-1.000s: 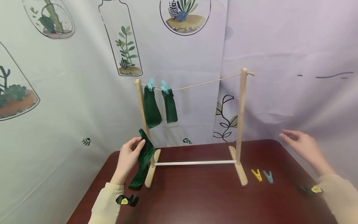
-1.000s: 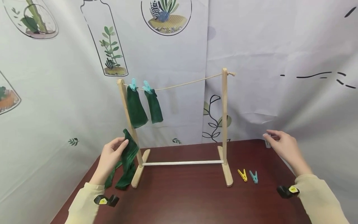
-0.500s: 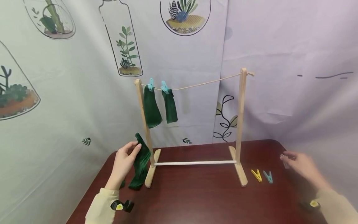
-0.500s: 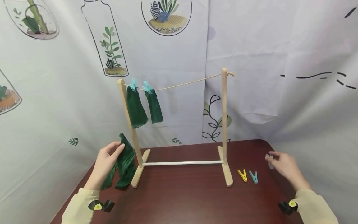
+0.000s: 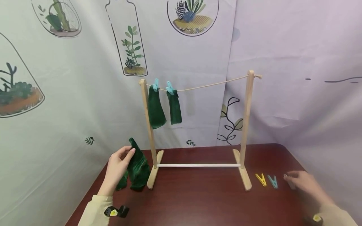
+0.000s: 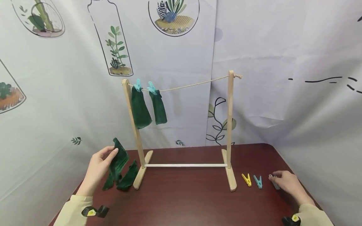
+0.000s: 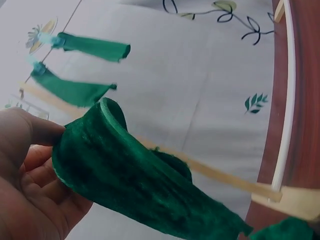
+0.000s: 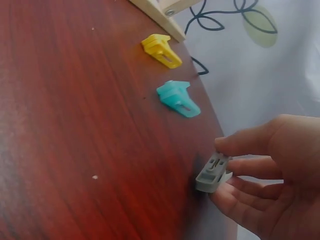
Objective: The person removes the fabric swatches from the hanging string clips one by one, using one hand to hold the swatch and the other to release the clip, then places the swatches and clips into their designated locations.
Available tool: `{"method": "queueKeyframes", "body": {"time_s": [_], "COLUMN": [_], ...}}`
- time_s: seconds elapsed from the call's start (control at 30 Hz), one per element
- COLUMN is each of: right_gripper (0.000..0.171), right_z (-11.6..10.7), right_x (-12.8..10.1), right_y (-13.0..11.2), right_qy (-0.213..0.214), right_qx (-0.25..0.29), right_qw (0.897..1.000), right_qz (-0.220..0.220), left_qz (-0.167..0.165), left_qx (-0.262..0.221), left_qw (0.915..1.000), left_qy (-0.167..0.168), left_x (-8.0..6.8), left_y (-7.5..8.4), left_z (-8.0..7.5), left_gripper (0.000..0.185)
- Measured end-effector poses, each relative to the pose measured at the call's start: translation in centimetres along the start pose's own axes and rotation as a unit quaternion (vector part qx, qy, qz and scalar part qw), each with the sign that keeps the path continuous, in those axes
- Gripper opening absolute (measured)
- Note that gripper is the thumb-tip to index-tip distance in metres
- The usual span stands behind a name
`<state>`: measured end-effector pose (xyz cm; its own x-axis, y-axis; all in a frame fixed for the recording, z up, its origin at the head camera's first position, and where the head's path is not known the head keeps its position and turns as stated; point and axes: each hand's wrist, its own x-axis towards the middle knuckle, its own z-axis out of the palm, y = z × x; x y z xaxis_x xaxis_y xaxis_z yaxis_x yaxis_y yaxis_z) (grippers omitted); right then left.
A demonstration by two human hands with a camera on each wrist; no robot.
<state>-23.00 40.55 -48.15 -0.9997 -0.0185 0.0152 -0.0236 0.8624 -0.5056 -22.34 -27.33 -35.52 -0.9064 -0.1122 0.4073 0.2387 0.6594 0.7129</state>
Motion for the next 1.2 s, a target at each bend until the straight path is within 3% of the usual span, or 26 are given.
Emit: {"method": "queueKeyframes", "body": {"time_s": [0.13,0.33,0.53,0.73,0.93,1.1,1.2], "right_gripper": [0.059,0.064,0.068,0.072,0.069,0.068,0.067], "right_z": [0.3,1.0,1.6,1.8,2.0,2.0,2.0], "right_x": [0.4,0.6,0.4,0.5,0.3,0.3,0.3], "right_y": [0.1,0.3,0.8,1.0,1.5,1.6,1.6], "right_qy": [-0.022,-0.016,-0.02,-0.025,-0.031,-0.02,-0.011], "right_qx": [-0.007,0.001,0.022,0.044,0.051,0.048,0.047], "right_qw": [1.0,1.0,0.999,0.999,0.998,0.999,0.999], "right_qz": [0.016,0.018,0.015,0.018,0.013,0.01,0.005], "left_qz": [-0.009,-0.013,-0.048,-0.088,-0.156,-0.157,-0.162], "left_qx": [0.006,0.028,0.05,0.093,0.127,0.17,0.181], "left_qw": [0.9999,0.9991,0.9971,0.9916,0.976,0.9684,0.9622], "left_qy": [0.007,0.029,0.032,-0.016,-0.084,-0.093,-0.123], "left_x": [-0.5,-1.1,-2.3,-3.2,-3.8,-4.0,-4.0], "left_y": [-1.0,-2.5,-4.2,-6.8,-9.6,-12.1,-13.5], "left_z": [-1.1,-2.3,-3.3,-5.1,-7.6,-9.3,-9.9], "left_gripper": [0.05,0.048,0.049,0.061,0.078,0.073,0.073]}}
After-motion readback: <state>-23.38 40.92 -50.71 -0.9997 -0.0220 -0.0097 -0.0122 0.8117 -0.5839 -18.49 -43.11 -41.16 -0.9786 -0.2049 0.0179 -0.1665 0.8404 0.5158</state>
